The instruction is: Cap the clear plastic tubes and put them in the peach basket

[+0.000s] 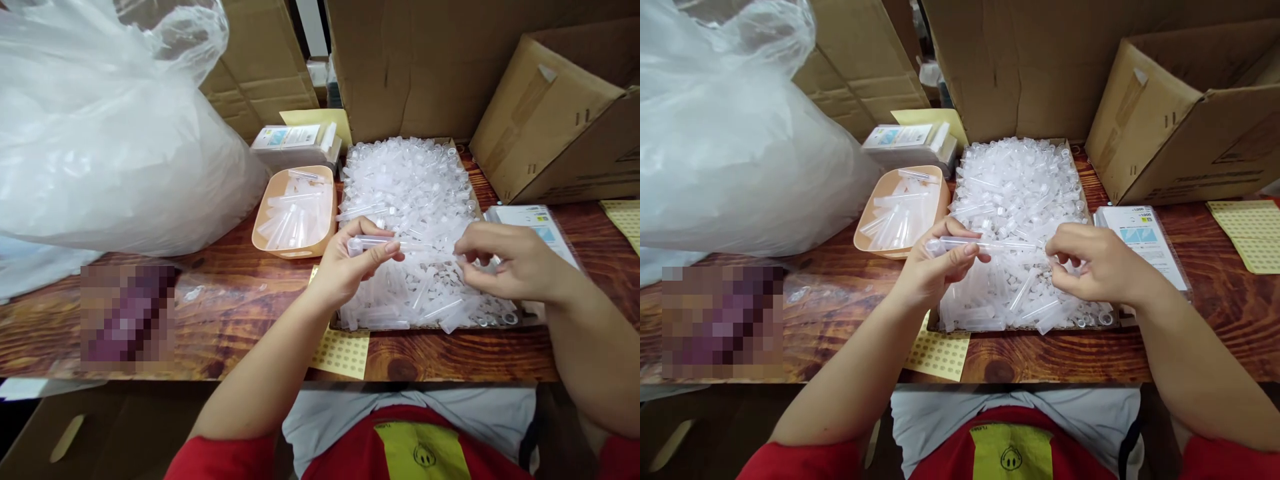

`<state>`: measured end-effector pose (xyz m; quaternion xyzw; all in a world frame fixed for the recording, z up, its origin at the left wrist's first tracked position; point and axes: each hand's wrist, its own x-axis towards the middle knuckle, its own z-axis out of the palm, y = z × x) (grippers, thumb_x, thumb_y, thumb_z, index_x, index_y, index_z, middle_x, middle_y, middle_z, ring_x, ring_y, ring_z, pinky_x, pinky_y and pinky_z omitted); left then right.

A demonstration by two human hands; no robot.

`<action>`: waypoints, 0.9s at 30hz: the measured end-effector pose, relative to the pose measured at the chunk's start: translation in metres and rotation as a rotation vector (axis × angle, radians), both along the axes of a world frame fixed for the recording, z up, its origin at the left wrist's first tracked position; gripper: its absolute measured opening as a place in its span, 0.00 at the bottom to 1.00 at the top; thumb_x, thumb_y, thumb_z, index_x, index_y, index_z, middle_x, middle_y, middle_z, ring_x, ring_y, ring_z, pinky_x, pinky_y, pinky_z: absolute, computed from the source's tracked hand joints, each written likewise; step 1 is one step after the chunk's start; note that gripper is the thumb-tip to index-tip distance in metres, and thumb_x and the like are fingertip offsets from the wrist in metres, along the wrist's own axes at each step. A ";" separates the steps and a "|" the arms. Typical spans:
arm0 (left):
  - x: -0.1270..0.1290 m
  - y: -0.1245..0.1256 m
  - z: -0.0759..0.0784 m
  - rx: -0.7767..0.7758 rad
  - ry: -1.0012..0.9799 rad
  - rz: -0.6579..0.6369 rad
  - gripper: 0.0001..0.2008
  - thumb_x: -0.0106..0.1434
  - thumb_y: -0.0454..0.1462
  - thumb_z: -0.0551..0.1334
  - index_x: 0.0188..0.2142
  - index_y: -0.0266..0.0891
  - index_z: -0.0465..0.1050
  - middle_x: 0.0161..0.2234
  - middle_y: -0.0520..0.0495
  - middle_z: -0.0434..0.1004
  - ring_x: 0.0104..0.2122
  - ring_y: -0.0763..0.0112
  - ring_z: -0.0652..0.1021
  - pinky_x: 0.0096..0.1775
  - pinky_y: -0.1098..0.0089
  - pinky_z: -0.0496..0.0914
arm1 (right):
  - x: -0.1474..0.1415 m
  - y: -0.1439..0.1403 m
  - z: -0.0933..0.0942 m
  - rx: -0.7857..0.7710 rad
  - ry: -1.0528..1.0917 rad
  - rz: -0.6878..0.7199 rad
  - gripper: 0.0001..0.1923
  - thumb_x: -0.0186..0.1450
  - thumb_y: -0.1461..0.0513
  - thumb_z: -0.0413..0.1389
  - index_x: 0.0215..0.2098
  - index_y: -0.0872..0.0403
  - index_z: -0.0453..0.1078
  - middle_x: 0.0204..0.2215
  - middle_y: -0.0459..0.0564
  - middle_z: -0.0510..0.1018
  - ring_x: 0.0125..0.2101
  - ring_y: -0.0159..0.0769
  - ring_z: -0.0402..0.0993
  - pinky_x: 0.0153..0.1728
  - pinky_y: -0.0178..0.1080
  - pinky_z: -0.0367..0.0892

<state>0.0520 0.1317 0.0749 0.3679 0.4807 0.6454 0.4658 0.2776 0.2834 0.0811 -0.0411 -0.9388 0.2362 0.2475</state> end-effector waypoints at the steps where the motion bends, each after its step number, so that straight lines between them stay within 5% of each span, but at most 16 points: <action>1: 0.004 -0.001 0.000 -0.016 0.000 -0.012 0.22 0.53 0.48 0.79 0.33 0.38 0.71 0.23 0.49 0.81 0.16 0.81 0.67 0.19 0.77 0.53 | -0.001 -0.003 0.004 -0.096 0.104 -0.004 0.07 0.65 0.68 0.58 0.36 0.50 0.72 0.28 0.44 0.73 0.26 0.31 0.68 0.26 0.36 0.63; 7: 0.024 -0.004 -0.001 -0.008 -0.113 -0.109 0.23 0.54 0.48 0.78 0.34 0.38 0.70 0.25 0.48 0.81 0.15 0.83 0.62 0.19 0.76 0.53 | -0.019 -0.030 0.003 -0.557 0.478 -0.022 0.06 0.65 0.66 0.65 0.37 0.47 0.78 0.29 0.46 0.78 0.25 0.33 0.75 0.23 0.36 0.71; 11: 0.027 -0.006 0.001 0.008 -0.165 -0.130 0.22 0.57 0.48 0.77 0.36 0.39 0.68 0.26 0.49 0.82 0.15 0.84 0.58 0.18 0.77 0.49 | -0.027 -0.042 -0.005 -0.712 0.542 0.045 0.11 0.62 0.71 0.67 0.39 0.49 0.80 0.32 0.45 0.81 0.26 0.31 0.80 0.26 0.32 0.78; 21: 0.026 -0.008 0.003 0.017 -0.211 -0.147 0.23 0.58 0.48 0.76 0.36 0.40 0.65 0.25 0.51 0.80 0.15 0.84 0.60 0.18 0.80 0.51 | -0.022 -0.052 -0.007 -0.422 0.539 -0.023 0.17 0.66 0.71 0.65 0.48 0.47 0.83 0.37 0.48 0.86 0.33 0.36 0.84 0.35 0.36 0.81; 27: 0.035 -0.012 0.007 -0.032 -0.390 -0.221 0.24 0.58 0.48 0.76 0.36 0.42 0.62 0.23 0.54 0.77 0.14 0.84 0.56 0.17 0.81 0.48 | -0.025 -0.066 -0.015 -0.487 0.589 -0.047 0.17 0.70 0.69 0.62 0.52 0.45 0.81 0.35 0.46 0.84 0.26 0.31 0.81 0.27 0.35 0.78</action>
